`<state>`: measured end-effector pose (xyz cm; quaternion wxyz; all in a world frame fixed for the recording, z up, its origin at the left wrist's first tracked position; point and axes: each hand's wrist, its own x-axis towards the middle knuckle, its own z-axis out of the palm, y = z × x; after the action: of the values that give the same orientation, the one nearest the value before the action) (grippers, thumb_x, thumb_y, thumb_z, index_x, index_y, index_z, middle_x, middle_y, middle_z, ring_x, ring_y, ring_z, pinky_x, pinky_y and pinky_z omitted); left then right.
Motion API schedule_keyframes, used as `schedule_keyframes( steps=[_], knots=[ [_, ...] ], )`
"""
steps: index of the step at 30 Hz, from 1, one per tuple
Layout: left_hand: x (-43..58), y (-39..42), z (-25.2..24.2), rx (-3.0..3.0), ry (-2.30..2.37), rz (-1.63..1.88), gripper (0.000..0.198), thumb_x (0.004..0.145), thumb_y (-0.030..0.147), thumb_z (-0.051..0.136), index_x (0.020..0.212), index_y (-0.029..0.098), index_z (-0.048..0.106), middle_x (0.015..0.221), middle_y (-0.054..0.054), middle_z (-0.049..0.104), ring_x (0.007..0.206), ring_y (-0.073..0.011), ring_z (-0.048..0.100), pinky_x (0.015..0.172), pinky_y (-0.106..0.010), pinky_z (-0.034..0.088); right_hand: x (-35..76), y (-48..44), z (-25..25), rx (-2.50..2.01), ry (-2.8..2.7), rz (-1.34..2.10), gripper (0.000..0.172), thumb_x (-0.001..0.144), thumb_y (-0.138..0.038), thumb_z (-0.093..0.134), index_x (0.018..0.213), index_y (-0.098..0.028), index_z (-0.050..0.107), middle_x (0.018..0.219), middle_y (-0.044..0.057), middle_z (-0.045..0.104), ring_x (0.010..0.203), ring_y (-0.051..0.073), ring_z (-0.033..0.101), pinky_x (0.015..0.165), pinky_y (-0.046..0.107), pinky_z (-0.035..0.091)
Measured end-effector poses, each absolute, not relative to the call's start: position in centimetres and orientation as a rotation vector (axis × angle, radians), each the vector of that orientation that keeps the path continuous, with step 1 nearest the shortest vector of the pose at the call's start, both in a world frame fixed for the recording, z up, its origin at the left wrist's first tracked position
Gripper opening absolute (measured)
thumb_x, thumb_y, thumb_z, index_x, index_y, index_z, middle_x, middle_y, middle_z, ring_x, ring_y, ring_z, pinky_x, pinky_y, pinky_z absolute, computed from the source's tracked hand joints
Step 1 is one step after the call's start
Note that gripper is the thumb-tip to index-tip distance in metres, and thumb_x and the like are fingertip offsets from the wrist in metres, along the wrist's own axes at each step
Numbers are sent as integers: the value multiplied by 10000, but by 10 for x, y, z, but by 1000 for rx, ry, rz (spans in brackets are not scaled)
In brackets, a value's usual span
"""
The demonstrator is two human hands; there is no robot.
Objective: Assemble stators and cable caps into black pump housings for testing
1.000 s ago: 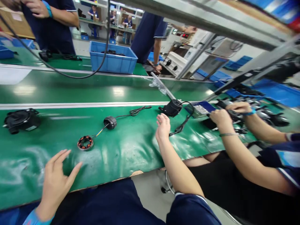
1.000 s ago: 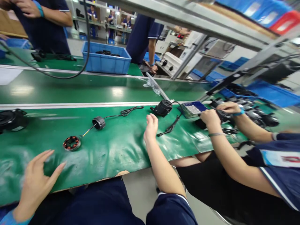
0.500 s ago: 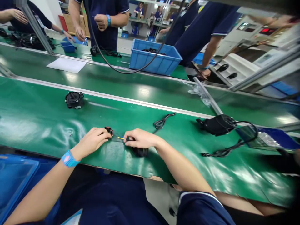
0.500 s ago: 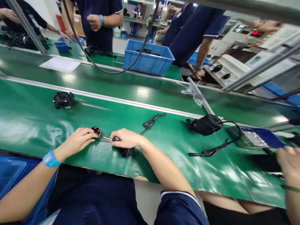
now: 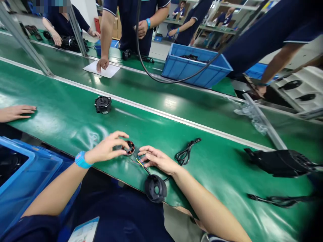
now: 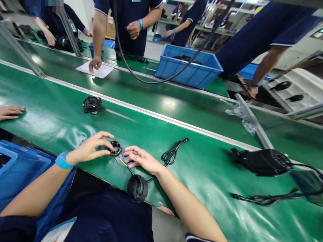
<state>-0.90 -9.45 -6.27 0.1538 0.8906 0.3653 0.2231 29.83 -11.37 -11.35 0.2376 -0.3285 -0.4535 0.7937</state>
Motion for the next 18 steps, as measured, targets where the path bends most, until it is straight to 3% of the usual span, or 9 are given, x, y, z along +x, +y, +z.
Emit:
schedule_keyframes(
  steps=[2, 4, 5, 7, 10, 13, 16, 18],
  knots=[
    [-25, -70, -48, 2555, 1272, 730, 318, 1009, 354, 585, 1279, 209, 672, 1403, -137, 555, 1346, -278, 532, 1149, -476, 443, 297, -106, -110, -1012, -1423, 1945, 432, 945, -459, 717, 1298, -253, 577, 1304, 95, 593, 1095, 177, 676, 803, 284, 627],
    [-37, -36, -38, 2564, 1479, 796, 450, 988, 288, 566, 1402, 111, 586, 1494, -243, 464, 1489, -419, 341, 1203, -690, 249, 291, -98, -104, -1043, -1695, 1698, 454, 934, -384, 723, 1349, -282, 568, 1384, 104, 553, 1191, 217, 637, 784, 304, 631],
    [-39, -17, -36, 2590, 1534, 781, 478, 971, 249, 549, 1423, 97, 569, 1542, -256, 420, 1543, -448, 225, 1213, -736, 143, 287, -95, -100, -1023, -1834, 1587, 482, 926, -338, 724, 1377, -293, 562, 1433, 110, 525, 1249, 238, 607, 793, 321, 633],
    [-36, 20, -42, 2660, 1542, 678, 487, 966, 156, 413, 1422, 103, 575, 1571, -222, 425, 1600, -380, 128, 1249, -701, 47, 277, -89, -93, -941, -2069, 1401, 509, 918, -258, 714, 1404, -289, 566, 1506, 124, 476, 1357, 268, 538, 895, 385, 623],
    [-18, 62, -63, 2733, 1514, 459, 544, 931, 148, 371, 1440, 133, 563, 1505, -185, 520, 1592, -265, 223, 1277, -594, 154, 263, -83, -87, -834, -2296, 1199, 354, 922, -197, 713, 1268, -241, 651, 1551, 145, 458, 1470, 293, 439, 1138, 515, 478],
    [-5, 86, -81, 2729, 1566, 425, 539, 904, 292, 499, 1411, 127, 578, 1395, -213, 591, 1533, -321, 325, 1216, -636, 244, 257, -82, -85, -803, -2397, 1063, 153, 933, -175, 710, 1078, -217, 682, 1570, 140, 470, 1526, 292, 369, 1227, 554, 352],
    [-12, 95, -81, 2723, 1625, 383, 476, 888, 353, 553, 1291, 114, 638, 1251, -235, 639, 1423, -402, 434, 1134, -704, 280, 261, -86, -79, -776, -2455, 1046, 113, 924, -157, 704, 1013, -203, 652, 1585, 151, 462, 1564, 295, 307, 1233, 552, 342],
    [-27, 92, -73, 2717, 1656, 341, 365, 897, 303, 539, 1181, 119, 675, 1183, -238, 644, 1326, -417, 510, 1094, -704, 316, 265, -89, -74, -768, -2479, 1094, 132, 888, -126, 716, 948, -196, 622, 1519, 166, 528, 1541, 294, 355, 1200, 516, 396]
  ],
)
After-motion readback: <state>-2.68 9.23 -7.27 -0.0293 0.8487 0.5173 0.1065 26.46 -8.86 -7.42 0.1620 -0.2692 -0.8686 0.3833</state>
